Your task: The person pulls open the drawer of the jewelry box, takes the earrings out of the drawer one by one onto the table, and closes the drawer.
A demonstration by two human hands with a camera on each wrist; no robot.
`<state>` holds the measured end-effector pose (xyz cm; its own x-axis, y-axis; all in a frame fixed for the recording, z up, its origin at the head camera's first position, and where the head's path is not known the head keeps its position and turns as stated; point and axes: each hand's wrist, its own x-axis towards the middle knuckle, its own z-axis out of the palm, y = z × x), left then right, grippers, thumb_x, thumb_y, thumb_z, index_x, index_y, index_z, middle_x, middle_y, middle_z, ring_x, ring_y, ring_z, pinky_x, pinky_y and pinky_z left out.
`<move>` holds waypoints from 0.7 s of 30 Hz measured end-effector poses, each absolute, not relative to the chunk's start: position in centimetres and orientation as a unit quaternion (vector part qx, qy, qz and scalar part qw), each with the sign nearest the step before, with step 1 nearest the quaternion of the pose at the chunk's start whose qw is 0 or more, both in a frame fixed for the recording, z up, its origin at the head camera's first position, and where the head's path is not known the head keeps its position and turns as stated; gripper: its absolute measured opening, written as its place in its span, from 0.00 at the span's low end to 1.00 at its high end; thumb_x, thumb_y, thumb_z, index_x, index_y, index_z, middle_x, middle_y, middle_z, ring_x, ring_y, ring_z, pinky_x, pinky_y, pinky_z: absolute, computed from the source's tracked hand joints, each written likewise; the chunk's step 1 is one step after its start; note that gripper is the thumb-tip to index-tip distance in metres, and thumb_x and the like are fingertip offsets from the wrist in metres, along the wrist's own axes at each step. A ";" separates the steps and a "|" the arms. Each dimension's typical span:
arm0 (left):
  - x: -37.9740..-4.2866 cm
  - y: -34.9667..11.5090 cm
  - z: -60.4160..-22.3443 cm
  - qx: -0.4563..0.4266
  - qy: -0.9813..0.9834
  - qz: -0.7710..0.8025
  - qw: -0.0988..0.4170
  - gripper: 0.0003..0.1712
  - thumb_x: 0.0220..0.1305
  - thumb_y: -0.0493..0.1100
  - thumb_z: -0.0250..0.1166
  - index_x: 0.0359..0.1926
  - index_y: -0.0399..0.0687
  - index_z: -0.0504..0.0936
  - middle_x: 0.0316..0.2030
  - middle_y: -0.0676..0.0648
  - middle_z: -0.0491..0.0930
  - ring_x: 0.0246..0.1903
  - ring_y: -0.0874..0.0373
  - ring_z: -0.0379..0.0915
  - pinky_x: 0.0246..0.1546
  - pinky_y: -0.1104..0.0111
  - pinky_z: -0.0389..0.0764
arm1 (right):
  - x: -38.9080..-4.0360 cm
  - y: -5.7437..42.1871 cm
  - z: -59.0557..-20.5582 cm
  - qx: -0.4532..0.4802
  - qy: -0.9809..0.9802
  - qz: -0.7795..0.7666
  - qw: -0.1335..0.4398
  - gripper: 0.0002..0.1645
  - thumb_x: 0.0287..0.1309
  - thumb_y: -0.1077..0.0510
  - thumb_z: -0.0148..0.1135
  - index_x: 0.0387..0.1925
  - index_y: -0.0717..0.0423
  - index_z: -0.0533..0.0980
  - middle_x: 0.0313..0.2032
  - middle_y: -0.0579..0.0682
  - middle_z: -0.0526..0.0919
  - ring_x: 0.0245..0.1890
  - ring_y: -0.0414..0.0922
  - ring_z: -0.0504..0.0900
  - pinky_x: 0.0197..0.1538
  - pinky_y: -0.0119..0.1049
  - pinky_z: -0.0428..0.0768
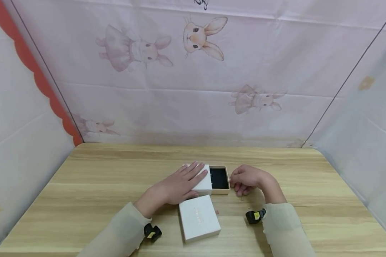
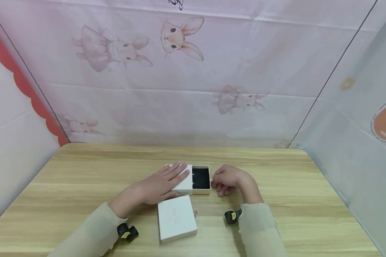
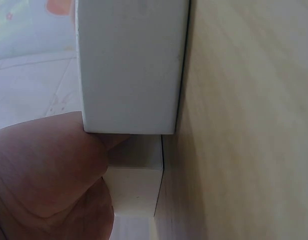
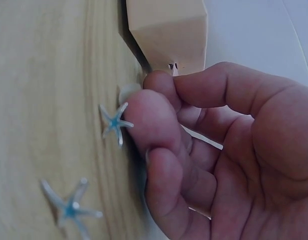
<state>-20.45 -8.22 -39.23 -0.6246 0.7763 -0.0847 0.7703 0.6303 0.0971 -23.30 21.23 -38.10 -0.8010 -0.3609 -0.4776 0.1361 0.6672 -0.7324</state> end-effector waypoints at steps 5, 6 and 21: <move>-20.5 -8.2 -39.3 0.429 0.901 0.027 0.060 0.41 0.77 0.59 0.47 0.80 0.49 0.42 0.80 0.43 0.37 0.79 0.45 0.31 0.77 0.49 0.45 | -23.3 21.3 -38.1 -0.065 0.861 -0.399 0.309 0.16 0.68 0.56 0.54 0.32 0.62 0.81 0.24 0.53 0.81 0.21 0.44 0.84 0.27 0.37 0.84; -20.6 -8.2 -39.3 0.428 0.902 0.025 0.059 0.41 0.77 0.58 0.47 0.80 0.49 0.42 0.80 0.43 0.37 0.79 0.45 0.31 0.77 0.49 0.45 | -23.4 21.3 -38.1 -0.067 0.862 -0.398 0.308 0.16 0.68 0.56 0.54 0.32 0.62 0.81 0.24 0.53 0.81 0.21 0.44 0.84 0.27 0.37 0.84; -20.6 -8.3 -39.4 0.427 0.902 0.021 0.061 0.41 0.78 0.59 0.46 0.80 0.50 0.40 0.80 0.44 0.37 0.79 0.46 0.31 0.77 0.49 0.44 | -23.5 21.5 -38.1 -0.067 0.860 -0.396 0.315 0.16 0.69 0.57 0.52 0.31 0.63 0.80 0.23 0.52 0.81 0.21 0.43 0.84 0.27 0.35 0.83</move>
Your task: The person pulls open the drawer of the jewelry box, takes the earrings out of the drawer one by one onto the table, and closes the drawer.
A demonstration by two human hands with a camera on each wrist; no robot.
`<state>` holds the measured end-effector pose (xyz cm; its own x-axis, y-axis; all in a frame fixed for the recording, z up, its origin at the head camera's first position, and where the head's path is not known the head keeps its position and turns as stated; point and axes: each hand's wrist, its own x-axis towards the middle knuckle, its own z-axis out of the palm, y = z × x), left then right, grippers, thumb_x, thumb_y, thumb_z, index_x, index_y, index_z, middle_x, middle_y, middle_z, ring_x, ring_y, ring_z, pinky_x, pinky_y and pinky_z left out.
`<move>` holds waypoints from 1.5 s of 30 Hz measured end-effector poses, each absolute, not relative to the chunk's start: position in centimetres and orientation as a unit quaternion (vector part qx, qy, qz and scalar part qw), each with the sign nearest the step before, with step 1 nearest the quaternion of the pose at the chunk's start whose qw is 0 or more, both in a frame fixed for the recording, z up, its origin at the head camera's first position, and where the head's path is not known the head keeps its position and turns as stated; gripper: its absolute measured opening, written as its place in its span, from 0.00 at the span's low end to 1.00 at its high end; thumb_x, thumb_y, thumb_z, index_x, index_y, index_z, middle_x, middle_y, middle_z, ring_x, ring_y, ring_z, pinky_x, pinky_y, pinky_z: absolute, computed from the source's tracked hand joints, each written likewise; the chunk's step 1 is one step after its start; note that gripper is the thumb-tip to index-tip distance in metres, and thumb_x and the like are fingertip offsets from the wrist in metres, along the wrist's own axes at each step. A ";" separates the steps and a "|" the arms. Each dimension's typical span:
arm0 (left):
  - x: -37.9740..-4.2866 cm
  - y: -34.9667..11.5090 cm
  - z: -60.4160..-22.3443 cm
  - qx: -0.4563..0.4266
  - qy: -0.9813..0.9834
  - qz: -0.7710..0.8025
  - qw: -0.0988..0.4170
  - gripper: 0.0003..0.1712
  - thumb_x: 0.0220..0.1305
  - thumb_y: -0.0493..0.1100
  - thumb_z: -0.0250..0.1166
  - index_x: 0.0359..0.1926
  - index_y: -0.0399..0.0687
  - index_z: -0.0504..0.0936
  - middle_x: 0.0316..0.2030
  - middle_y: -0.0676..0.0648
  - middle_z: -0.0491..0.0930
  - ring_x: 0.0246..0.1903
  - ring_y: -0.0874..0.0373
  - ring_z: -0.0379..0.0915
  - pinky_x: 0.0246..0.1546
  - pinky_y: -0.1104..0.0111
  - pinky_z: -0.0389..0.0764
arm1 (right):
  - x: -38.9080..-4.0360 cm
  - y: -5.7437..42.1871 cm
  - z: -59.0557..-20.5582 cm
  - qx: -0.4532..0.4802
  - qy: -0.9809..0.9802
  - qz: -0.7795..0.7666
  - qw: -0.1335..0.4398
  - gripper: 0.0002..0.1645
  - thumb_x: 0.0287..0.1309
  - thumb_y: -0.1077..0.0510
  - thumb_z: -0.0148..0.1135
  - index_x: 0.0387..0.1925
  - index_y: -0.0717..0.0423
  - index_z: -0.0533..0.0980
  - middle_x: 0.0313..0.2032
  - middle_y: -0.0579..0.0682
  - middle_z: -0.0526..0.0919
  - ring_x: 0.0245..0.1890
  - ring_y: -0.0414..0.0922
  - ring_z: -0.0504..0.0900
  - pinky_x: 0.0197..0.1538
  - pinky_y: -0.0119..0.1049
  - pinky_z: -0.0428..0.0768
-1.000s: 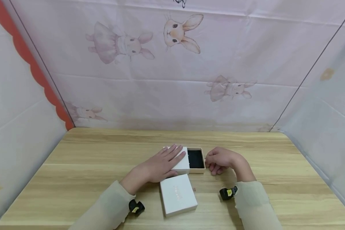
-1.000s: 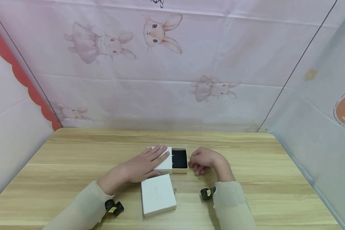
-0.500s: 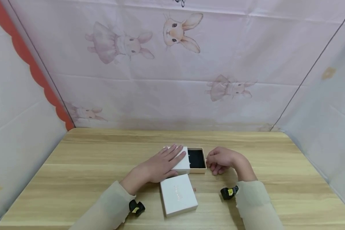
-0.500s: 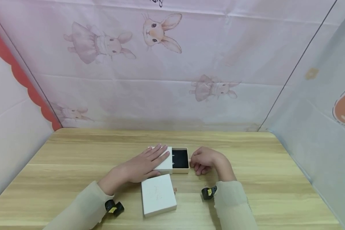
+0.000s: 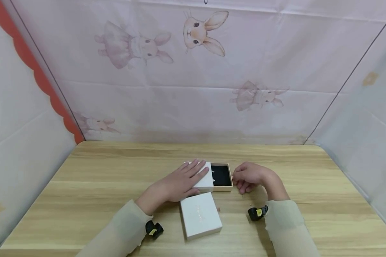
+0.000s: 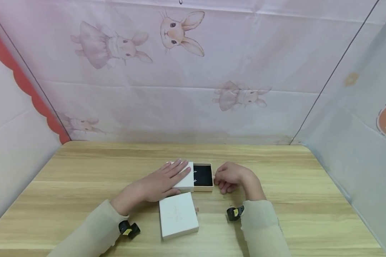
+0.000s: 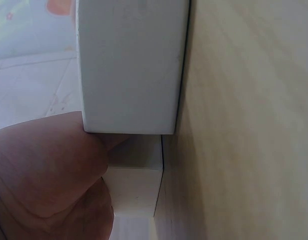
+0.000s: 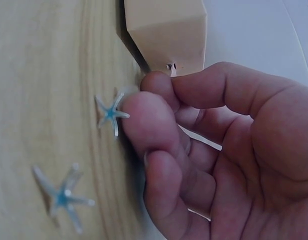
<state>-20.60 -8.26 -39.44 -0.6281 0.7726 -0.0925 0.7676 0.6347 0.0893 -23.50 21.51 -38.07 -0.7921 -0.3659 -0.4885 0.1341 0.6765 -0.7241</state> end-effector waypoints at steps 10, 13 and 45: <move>-20.6 -8.3 -39.3 0.433 0.899 0.020 0.063 0.41 0.78 0.57 0.46 0.80 0.48 0.41 0.80 0.41 0.36 0.78 0.45 0.31 0.77 0.49 0.45 | -23.5 21.7 -38.1 -0.065 0.859 -0.397 0.317 0.16 0.69 0.57 0.53 0.32 0.63 0.80 0.23 0.52 0.81 0.21 0.43 0.83 0.27 0.35 0.83; -20.5 -8.3 -39.3 0.431 0.900 0.022 0.062 0.41 0.78 0.57 0.46 0.80 0.49 0.41 0.80 0.42 0.37 0.78 0.45 0.31 0.77 0.49 0.45 | -23.4 21.7 -38.1 -0.064 0.859 -0.397 0.316 0.16 0.68 0.57 0.53 0.31 0.63 0.80 0.23 0.52 0.81 0.21 0.42 0.83 0.27 0.35 0.83; -20.4 -8.4 -39.1 0.427 0.902 0.029 0.062 0.40 0.78 0.58 0.46 0.80 0.50 0.42 0.80 0.43 0.37 0.79 0.45 0.31 0.77 0.49 0.44 | -23.5 21.1 -36.9 -0.095 0.909 -0.370 0.168 0.13 0.70 0.55 0.56 0.36 0.61 0.80 0.24 0.54 0.81 0.22 0.45 0.79 0.30 0.40 0.81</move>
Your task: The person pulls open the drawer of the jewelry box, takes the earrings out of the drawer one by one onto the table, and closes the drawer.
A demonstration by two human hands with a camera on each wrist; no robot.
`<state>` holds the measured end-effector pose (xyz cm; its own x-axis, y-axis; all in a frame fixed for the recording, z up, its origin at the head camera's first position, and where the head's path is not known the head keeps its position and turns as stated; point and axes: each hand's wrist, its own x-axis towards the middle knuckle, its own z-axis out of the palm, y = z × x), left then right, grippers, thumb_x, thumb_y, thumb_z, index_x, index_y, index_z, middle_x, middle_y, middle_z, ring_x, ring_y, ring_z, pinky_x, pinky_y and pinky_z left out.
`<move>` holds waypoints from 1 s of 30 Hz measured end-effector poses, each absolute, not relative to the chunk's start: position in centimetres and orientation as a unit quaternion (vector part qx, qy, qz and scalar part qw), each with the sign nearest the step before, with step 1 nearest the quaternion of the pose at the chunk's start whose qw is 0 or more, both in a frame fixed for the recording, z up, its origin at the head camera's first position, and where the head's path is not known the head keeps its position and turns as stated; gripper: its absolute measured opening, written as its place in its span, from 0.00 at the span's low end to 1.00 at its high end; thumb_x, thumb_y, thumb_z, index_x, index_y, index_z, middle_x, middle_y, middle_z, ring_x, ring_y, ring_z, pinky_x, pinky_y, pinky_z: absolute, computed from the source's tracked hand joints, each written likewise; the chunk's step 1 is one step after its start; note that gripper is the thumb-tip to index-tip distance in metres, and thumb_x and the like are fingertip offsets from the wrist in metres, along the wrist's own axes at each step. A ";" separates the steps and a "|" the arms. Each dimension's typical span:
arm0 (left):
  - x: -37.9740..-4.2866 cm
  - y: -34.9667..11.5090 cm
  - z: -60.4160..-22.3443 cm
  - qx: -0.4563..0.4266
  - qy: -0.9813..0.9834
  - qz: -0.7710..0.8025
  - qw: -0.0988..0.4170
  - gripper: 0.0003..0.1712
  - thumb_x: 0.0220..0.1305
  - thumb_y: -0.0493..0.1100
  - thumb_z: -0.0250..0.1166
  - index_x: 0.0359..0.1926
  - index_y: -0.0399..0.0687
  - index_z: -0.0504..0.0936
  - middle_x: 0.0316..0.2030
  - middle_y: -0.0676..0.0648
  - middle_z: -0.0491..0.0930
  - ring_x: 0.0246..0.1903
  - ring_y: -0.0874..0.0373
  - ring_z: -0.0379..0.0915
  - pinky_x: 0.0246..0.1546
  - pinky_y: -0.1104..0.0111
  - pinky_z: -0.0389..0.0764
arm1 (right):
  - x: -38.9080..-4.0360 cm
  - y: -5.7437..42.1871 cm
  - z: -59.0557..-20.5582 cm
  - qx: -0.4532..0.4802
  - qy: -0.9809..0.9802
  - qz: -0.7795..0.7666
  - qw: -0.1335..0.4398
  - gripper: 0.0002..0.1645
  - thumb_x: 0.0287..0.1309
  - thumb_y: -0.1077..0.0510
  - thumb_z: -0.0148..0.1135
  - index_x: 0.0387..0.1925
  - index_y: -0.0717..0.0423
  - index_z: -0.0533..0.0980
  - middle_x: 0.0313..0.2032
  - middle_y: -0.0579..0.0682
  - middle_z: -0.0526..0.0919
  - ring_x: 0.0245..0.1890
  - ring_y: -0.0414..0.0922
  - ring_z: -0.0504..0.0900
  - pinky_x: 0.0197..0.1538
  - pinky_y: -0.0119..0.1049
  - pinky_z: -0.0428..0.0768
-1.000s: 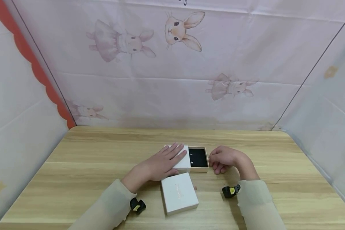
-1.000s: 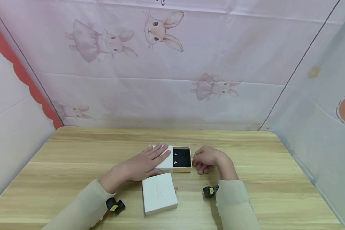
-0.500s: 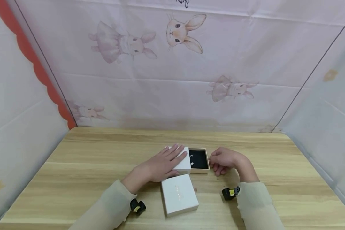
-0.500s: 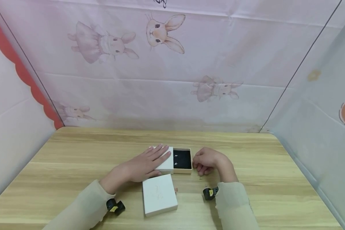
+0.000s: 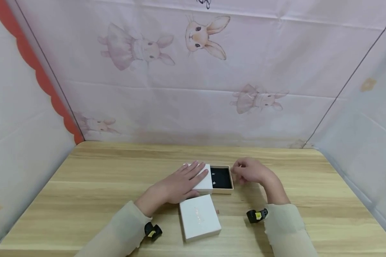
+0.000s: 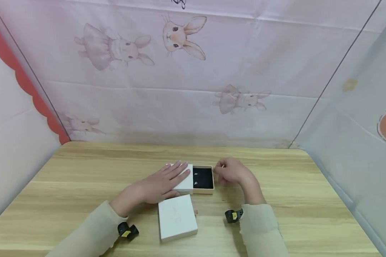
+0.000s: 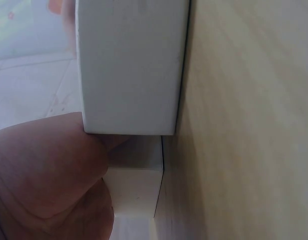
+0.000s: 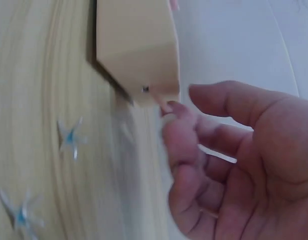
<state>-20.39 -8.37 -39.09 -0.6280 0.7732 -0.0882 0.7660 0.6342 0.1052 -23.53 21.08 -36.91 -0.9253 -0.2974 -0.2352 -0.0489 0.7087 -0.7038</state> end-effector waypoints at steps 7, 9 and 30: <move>-20.5 -8.3 -39.2 0.422 0.904 0.027 0.065 0.41 0.77 0.58 0.47 0.80 0.51 0.42 0.80 0.44 0.37 0.79 0.46 0.31 0.77 0.49 0.44 | -23.5 19.4 -36.7 -0.138 0.909 -0.385 0.079 0.10 0.68 0.53 0.60 0.39 0.55 0.82 0.29 0.53 0.82 0.27 0.49 0.83 0.32 0.39 0.82; -20.5 -8.3 -39.2 0.422 0.904 0.024 0.063 0.41 0.77 0.59 0.47 0.80 0.51 0.41 0.80 0.44 0.37 0.79 0.46 0.31 0.77 0.49 0.45 | -23.4 18.7 -36.6 -0.153 0.903 -0.394 0.073 0.10 0.67 0.53 0.61 0.40 0.55 0.82 0.31 0.53 0.83 0.28 0.50 0.84 0.32 0.39 0.84; -20.4 -8.4 -39.2 0.432 0.900 0.019 0.056 0.41 0.78 0.58 0.46 0.80 0.49 0.42 0.80 0.43 0.37 0.79 0.45 0.32 0.76 0.49 0.47 | -22.8 15.6 -37.4 -0.202 0.938 -0.277 0.050 0.09 0.62 0.62 0.65 0.43 0.57 0.85 0.34 0.45 0.86 0.33 0.38 0.80 0.41 0.37 0.83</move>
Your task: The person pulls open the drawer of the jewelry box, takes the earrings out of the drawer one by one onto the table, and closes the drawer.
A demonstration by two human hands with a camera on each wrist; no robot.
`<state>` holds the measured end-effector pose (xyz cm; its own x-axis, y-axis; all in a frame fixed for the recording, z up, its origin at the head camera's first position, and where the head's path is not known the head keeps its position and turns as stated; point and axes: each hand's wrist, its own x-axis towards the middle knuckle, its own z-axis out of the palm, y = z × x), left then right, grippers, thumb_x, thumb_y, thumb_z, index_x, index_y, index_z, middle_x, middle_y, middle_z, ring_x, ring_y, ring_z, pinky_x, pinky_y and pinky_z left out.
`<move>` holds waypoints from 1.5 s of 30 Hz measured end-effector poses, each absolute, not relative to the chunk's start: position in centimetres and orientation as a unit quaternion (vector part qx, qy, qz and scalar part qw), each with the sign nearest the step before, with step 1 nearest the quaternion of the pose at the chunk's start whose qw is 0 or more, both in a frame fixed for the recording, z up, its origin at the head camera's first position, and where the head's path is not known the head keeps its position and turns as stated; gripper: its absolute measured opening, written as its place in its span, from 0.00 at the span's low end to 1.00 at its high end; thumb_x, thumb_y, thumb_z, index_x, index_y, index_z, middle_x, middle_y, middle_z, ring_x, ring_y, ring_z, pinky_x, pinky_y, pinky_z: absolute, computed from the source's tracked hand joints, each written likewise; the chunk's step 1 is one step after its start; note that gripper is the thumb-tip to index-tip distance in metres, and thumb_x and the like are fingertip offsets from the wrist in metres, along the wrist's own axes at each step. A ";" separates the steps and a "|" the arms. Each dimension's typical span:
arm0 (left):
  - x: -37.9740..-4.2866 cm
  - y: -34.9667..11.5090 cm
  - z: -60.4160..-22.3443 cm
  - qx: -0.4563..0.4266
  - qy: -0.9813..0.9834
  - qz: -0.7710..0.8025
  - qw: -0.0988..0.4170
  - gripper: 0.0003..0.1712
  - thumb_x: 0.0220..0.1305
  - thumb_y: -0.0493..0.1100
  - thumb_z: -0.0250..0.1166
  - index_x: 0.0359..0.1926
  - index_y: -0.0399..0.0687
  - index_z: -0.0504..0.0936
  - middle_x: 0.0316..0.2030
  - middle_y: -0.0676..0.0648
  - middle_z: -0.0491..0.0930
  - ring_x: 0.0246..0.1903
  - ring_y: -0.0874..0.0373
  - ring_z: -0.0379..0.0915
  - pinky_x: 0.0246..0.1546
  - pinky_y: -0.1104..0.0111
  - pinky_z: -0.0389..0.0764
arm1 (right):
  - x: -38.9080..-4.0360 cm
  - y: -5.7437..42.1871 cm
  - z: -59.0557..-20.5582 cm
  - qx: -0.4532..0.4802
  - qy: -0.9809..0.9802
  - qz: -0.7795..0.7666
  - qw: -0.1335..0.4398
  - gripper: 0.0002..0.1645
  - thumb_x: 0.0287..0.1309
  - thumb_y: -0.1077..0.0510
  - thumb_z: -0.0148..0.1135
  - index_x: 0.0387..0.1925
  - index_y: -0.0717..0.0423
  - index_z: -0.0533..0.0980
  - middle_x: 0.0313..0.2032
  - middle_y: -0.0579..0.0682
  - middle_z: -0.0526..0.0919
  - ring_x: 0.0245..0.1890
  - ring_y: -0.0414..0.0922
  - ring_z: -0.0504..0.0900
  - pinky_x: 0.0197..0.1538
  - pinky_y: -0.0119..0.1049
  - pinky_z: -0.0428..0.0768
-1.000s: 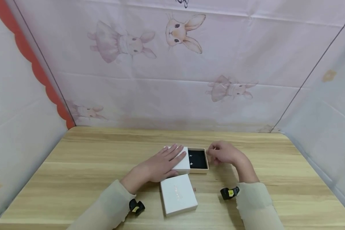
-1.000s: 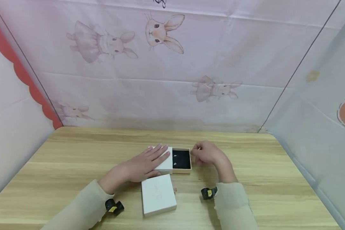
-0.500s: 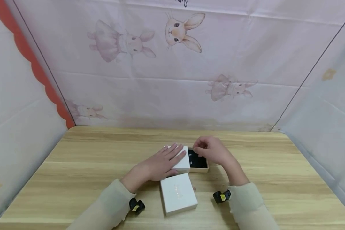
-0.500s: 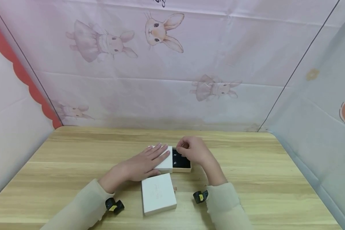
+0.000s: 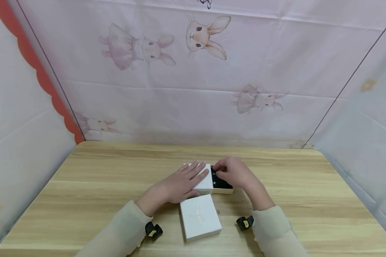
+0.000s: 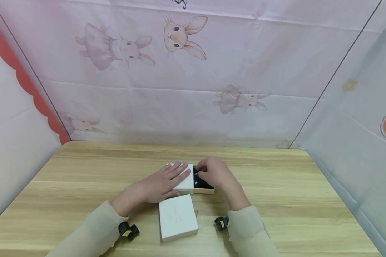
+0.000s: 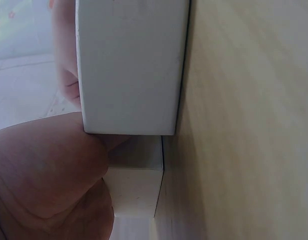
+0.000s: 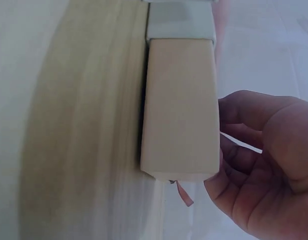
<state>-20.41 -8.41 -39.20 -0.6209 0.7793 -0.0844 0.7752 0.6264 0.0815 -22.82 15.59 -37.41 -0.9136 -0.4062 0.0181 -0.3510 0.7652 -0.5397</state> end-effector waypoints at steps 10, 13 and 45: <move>-20.4 -8.4 -39.2 0.434 0.899 0.015 0.056 0.41 0.78 0.58 0.45 0.80 0.49 0.41 0.80 0.42 0.37 0.79 0.45 0.32 0.77 0.49 0.47 | -22.8 15.0 -37.7 -0.198 0.952 -0.226 0.049 0.10 0.57 0.63 0.68 0.42 0.58 0.86 0.31 0.45 0.86 0.31 0.37 0.80 0.39 0.36 0.83; -20.5 -8.4 -39.3 0.434 0.899 0.016 0.055 0.41 0.78 0.58 0.46 0.80 0.49 0.41 0.80 0.42 0.37 0.79 0.45 0.32 0.77 0.50 0.47 | -22.8 14.9 -37.7 -0.198 0.952 -0.227 0.050 0.09 0.57 0.63 0.69 0.41 0.56 0.86 0.30 0.44 0.85 0.30 0.37 0.80 0.39 0.36 0.83; -20.7 -8.3 -39.5 0.427 0.902 0.010 0.063 0.42 0.77 0.60 0.45 0.80 0.51 0.40 0.80 0.44 0.35 0.79 0.47 0.29 0.77 0.50 0.45 | -23.0 15.2 -38.1 -0.206 0.954 -0.214 0.045 0.06 0.59 0.61 0.63 0.27 0.50 0.82 0.19 0.41 0.77 0.19 0.39 0.72 0.28 0.34 0.74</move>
<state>-20.73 -8.34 -39.52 -0.6278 0.7713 -0.1048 0.7689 0.6355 0.0710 -23.03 15.21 -38.14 -0.9112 -0.4120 0.0027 -0.3736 0.8233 -0.4273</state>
